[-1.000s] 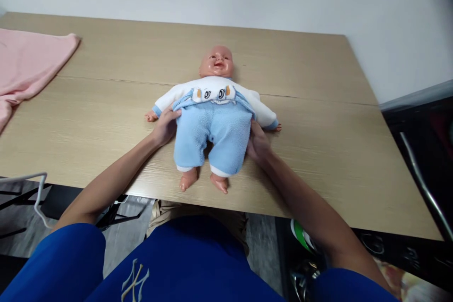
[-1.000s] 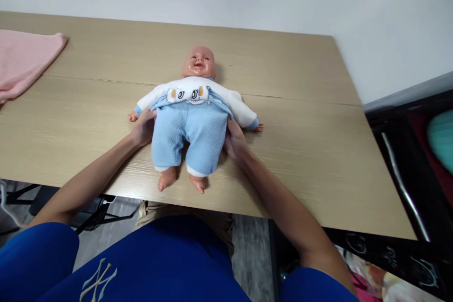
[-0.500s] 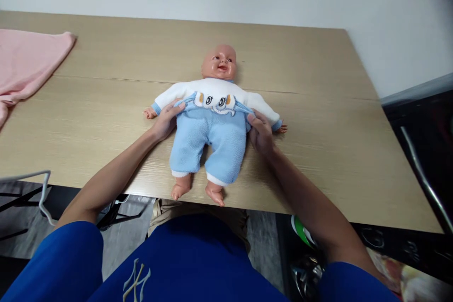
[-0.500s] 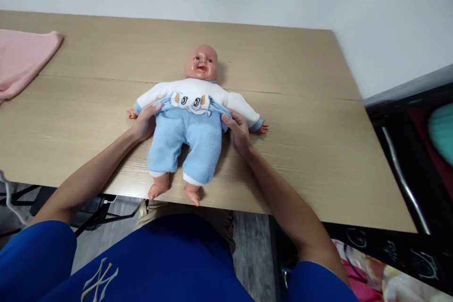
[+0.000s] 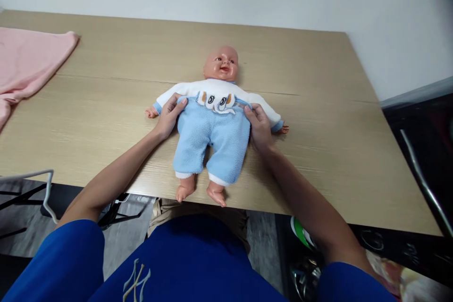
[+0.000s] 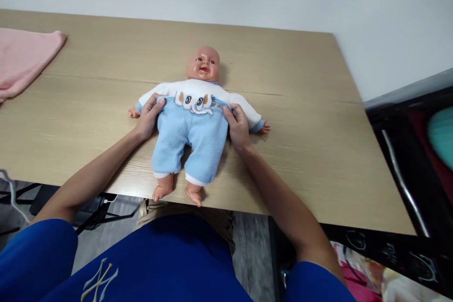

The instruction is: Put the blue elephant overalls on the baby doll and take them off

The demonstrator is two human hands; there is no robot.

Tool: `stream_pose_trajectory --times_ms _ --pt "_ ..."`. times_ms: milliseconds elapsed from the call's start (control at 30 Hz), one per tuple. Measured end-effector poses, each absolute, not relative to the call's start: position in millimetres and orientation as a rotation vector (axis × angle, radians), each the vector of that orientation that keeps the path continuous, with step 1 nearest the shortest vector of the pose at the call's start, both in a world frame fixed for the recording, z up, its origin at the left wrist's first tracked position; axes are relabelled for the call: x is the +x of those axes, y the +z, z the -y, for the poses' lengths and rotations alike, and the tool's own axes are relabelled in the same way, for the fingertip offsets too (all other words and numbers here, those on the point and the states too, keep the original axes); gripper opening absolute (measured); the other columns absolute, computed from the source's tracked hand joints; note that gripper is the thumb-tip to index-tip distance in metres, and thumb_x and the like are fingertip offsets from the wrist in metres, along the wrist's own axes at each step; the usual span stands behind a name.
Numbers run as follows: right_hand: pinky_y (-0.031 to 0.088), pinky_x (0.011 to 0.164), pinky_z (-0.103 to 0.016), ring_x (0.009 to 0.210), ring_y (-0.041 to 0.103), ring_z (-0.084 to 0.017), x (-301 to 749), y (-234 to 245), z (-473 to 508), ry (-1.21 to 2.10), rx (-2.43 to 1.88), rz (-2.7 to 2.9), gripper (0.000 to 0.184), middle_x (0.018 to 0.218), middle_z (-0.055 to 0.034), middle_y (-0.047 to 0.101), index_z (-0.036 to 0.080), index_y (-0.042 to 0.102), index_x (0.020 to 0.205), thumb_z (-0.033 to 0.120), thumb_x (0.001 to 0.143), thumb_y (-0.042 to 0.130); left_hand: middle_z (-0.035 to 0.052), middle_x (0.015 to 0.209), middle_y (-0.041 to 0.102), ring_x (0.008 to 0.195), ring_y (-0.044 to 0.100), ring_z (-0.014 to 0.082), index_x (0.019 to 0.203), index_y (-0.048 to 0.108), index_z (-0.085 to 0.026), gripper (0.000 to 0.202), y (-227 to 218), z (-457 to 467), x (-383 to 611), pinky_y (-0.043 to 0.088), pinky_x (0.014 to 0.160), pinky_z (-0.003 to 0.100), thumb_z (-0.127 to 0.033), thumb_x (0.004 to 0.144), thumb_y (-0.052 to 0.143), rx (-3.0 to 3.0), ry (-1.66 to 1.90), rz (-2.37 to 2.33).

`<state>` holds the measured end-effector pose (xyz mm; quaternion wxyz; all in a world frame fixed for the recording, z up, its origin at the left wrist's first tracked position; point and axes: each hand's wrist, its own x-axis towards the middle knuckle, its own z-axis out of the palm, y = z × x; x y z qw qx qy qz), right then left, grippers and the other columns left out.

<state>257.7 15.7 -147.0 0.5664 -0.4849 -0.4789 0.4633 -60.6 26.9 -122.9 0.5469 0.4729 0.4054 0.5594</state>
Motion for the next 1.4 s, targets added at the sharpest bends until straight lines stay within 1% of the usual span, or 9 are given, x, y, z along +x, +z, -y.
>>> stream_pose_trajectory --times_ms 200,367,500,700,833,1000,1100,1233,1400 --pt "0.061 0.123 -0.047 0.128 0.076 -0.028 257 -86 -20 0.684 -1.105 1.330 0.033 0.131 -0.0060 0.079 0.033 0.074 0.125 0.055 0.103 0.083 0.0023 0.092 0.057 0.102 0.058 0.0262 0.084 0.068 -0.026 0.059 -121 -28 -59 0.054 0.105 0.037 -0.077 0.097 0.094 1.129 1.388 -1.002" --pt "0.058 0.127 -0.055 0.127 0.076 -0.033 199 -21 -61 0.666 -0.928 1.976 0.022 0.127 -0.0105 0.084 0.028 0.078 0.117 0.049 0.110 0.075 0.0033 0.103 0.069 0.107 0.062 0.0245 0.101 0.076 -0.026 0.051 -112 -16 -52 0.052 0.107 0.034 -0.075 0.103 0.089 1.226 1.536 -1.027" --pt "0.054 0.132 -0.060 0.140 0.073 -0.036 138 -11 -123 0.708 -0.772 2.483 0.023 0.142 -0.0124 0.084 0.026 0.081 0.126 0.036 0.106 0.077 0.0027 0.106 0.069 0.104 0.063 0.0229 0.107 0.075 -0.027 0.034 -111 -7 -51 0.051 0.105 0.033 -0.057 0.109 0.089 1.186 1.569 -1.097" --pt "0.059 0.115 -0.040 0.117 0.079 -0.019 67 -39 -185 0.837 -0.610 2.923 0.026 0.117 -0.0034 0.090 0.020 0.085 0.110 0.032 0.088 0.079 0.0029 0.108 0.069 0.106 0.061 0.0237 0.108 0.078 -0.027 0.021 -107 -1 -50 0.050 0.105 0.034 -0.044 0.110 0.090 1.128 1.544 -1.150" --pt "0.056 0.101 -0.034 0.103 0.079 -0.018 56 -49 -182 0.732 -0.731 2.960 0.017 0.101 -0.0003 0.087 0.019 0.084 0.103 0.021 0.087 0.079 0.0031 0.105 0.069 0.102 0.060 0.0240 0.107 0.080 -0.026 0.023 -109 0 -50 0.050 0.103 0.035 -0.046 0.109 0.092 1.110 1.537 -1.117" --pt "0.059 0.105 -0.040 0.114 0.076 -0.027 93 -46 -175 0.876 -0.672 2.633 0.036 0.126 -0.0064 0.086 0.025 0.078 0.129 0.025 0.093 0.074 0.0049 0.110 0.073 0.105 0.063 0.0257 0.116 0.079 -0.028 0.036 -121 -2 -55 0.054 0.111 0.038 -0.063 0.114 0.080 1.274 1.493 -1.120" --pt "0.060 0.111 -0.044 0.124 0.074 -0.031 121 -46 -170 1.029 -0.658 2.446 0.046 0.135 -0.0064 0.084 0.027 0.074 0.137 0.023 0.090 0.070 0.0101 0.122 0.072 0.127 0.063 0.0331 0.115 0.077 -0.029 0.040 -124 1 -60 0.049 0.131 0.050 -0.069 0.115 0.074 1.391 1.465 -1.207" --pt "0.057 0.125 -0.053 0.138 0.070 -0.036 140 -46 -155 0.949 -0.714 2.391 0.056 0.144 -0.0096 0.082 0.030 0.076 0.141 0.018 0.087 0.067 0.0153 0.145 0.059 0.159 0.047 0.0417 0.102 0.073 -0.029 0.047 -127 10 -65 0.033 0.145 0.061 -0.074 0.102 0.087 1.467 1.584 -1.315" --pt "0.048 0.137 -0.063 0.150 0.067 -0.039 146 -44 -135 0.784 -0.635 2.480 0.055 0.153 -0.0138 0.078 0.028 0.084 0.141 0.015 0.092 0.065 0.0105 0.146 0.064 0.149 0.060 0.0330 0.114 0.066 -0.033 0.047 -131 11 -59 0.042 0.141 0.060 -0.079 0.115 0.067 1.539 1.749 -1.089"
